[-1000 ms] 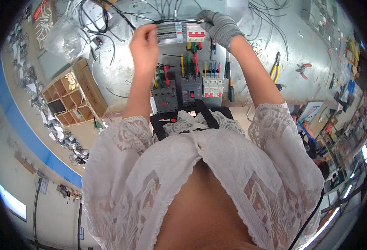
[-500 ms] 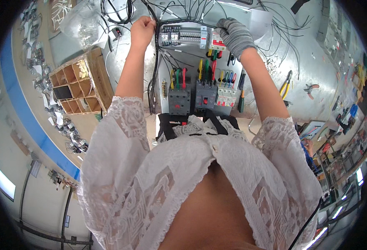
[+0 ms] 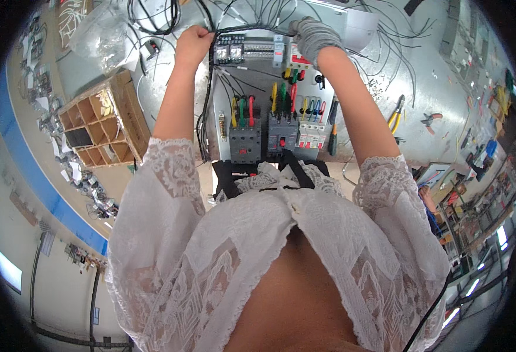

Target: The person strips wire insulation, inserts wires into terminal blocks, and secures connections using pliers and a screwdriver. The person also applies tape to bundle wires and organizes the wiring within the electrical panel.

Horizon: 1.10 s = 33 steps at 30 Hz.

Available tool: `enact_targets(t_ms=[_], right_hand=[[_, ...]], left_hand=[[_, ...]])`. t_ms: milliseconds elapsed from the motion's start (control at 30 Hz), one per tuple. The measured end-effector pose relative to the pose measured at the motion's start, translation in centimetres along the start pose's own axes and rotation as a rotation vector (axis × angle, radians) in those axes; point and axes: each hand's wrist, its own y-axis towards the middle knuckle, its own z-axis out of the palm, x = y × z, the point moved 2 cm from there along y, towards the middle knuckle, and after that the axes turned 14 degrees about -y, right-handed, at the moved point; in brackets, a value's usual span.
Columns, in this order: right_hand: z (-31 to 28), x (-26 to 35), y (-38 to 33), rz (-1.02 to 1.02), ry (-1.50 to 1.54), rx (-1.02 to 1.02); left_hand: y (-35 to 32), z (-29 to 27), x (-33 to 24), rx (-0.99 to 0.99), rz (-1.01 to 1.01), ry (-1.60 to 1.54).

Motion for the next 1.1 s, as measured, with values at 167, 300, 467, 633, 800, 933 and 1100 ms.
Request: enact_targets(t_ms=[167, 300, 467, 633, 800, 933, 1100], right_hand=[[-0.4, -0.3, 0.6, 0.031, -0.121, 0.105], [-1.7, 0.2, 0.2, 0.029, -0.072, 0.159], [0.3, -0.6, 2.6, -0.067, -0.187, 0.115], [0.6, -0.7, 3.3, -0.082, -0.133, 0.128], [-0.4, -0.2, 2.9, -0.13, -0.171, 0.166], [0.4, -0.6, 3.3, -0.075, -0.057, 0.142], [-1.7, 0.1, 2.1, -0.002, -0.037, 0.189]], left_hand=[[-6.5, 0.8, -7.0, -0.377, 0.422, -0.016], [-7.0, 4.7, -10.9, 0.043, 0.727, 0.166], [-6.2, 6.1, -11.0, 0.165, 0.615, 0.507], [-6.6, 6.5, -10.6, 0.15, 0.675, 0.552], [-7.6, 6.9, -11.1, 0.157, 0.648, 0.544], [-7.5, 6.8, -11.2, 0.218, 0.642, 0.548], [-6.6, 6.8, -11.6, 0.312, 0.55, 0.652]])
